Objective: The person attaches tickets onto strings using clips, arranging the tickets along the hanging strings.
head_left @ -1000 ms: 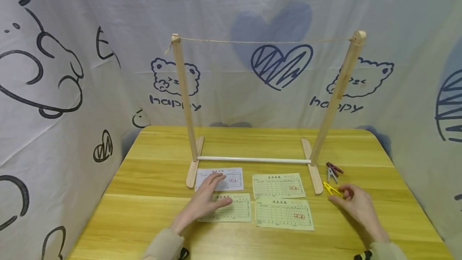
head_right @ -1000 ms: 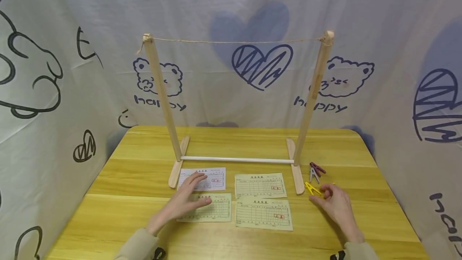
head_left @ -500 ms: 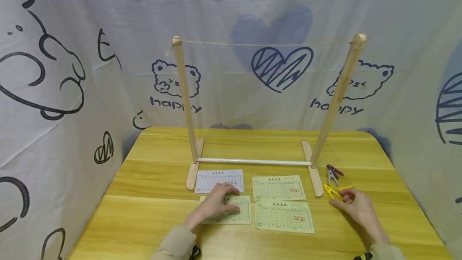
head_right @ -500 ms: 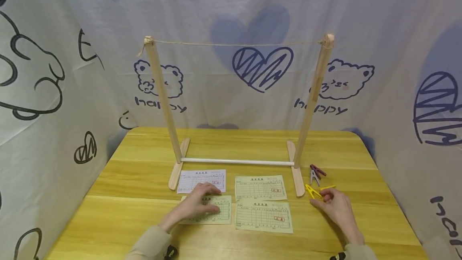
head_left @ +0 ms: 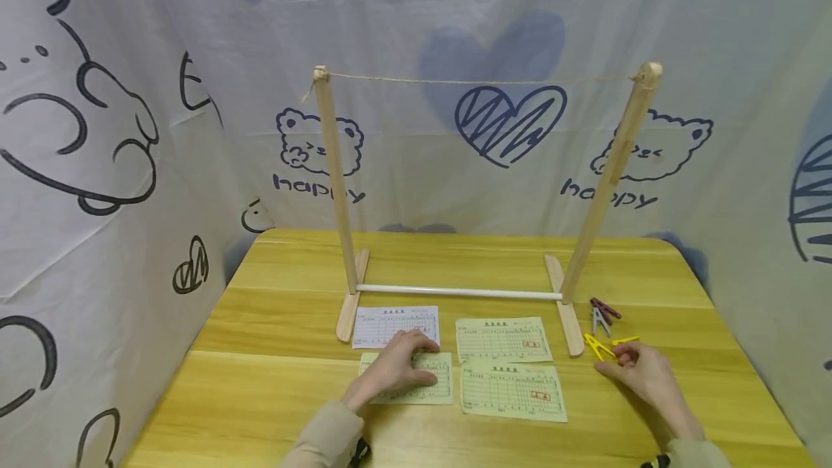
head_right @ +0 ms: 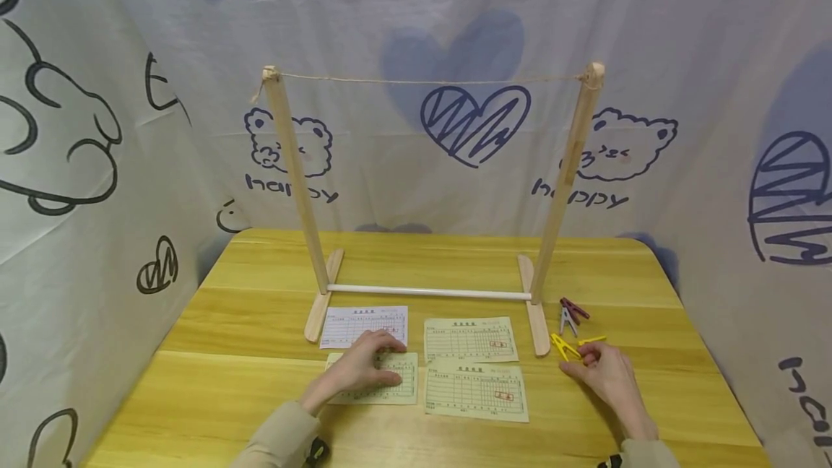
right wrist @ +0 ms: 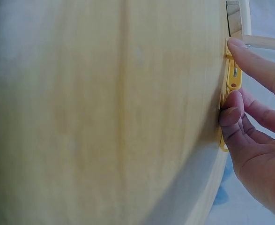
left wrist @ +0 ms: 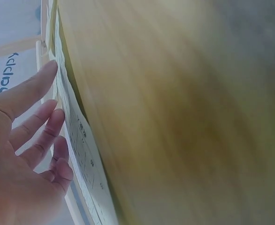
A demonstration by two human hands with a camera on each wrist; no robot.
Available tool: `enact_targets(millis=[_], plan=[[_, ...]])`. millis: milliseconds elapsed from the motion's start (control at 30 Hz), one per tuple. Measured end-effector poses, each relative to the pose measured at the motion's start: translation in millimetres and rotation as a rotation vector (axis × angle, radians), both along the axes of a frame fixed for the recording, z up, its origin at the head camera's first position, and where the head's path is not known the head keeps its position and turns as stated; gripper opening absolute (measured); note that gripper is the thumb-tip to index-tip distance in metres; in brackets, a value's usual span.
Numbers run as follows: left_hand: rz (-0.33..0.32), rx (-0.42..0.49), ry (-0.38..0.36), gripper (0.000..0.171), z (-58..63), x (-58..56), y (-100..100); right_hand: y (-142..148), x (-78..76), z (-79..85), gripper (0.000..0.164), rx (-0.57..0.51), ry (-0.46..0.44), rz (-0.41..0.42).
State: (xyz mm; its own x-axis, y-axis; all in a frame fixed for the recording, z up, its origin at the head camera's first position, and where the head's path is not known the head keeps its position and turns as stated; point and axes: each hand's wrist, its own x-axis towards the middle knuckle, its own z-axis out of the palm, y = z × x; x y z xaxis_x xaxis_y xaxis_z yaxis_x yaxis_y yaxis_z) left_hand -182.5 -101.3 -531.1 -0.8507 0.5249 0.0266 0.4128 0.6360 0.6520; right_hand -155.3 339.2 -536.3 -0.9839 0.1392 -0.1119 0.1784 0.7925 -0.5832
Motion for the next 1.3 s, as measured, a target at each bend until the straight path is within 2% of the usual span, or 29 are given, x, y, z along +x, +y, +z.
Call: enact_targets(millis=[500, 1000, 1300], plan=[[0.038, -0.057, -0.044, 0.045, 0.4, -1.9, 0.2, 2.3, -3.3, -0.9, 0.06, -0.005, -0.04, 0.008], [0.03, -0.08, 0.017, 0.033, 1.5, -2.6, 1.6, 1.7, -1.8, 0.4, 0.059, -0.012, -0.03, 0.005], [0.023, -0.085, 0.023, 0.028, 2.7, -1.0, 2.2, 1.4, -1.7, 0.4, 0.055, -0.009, -0.025, 0.012]])
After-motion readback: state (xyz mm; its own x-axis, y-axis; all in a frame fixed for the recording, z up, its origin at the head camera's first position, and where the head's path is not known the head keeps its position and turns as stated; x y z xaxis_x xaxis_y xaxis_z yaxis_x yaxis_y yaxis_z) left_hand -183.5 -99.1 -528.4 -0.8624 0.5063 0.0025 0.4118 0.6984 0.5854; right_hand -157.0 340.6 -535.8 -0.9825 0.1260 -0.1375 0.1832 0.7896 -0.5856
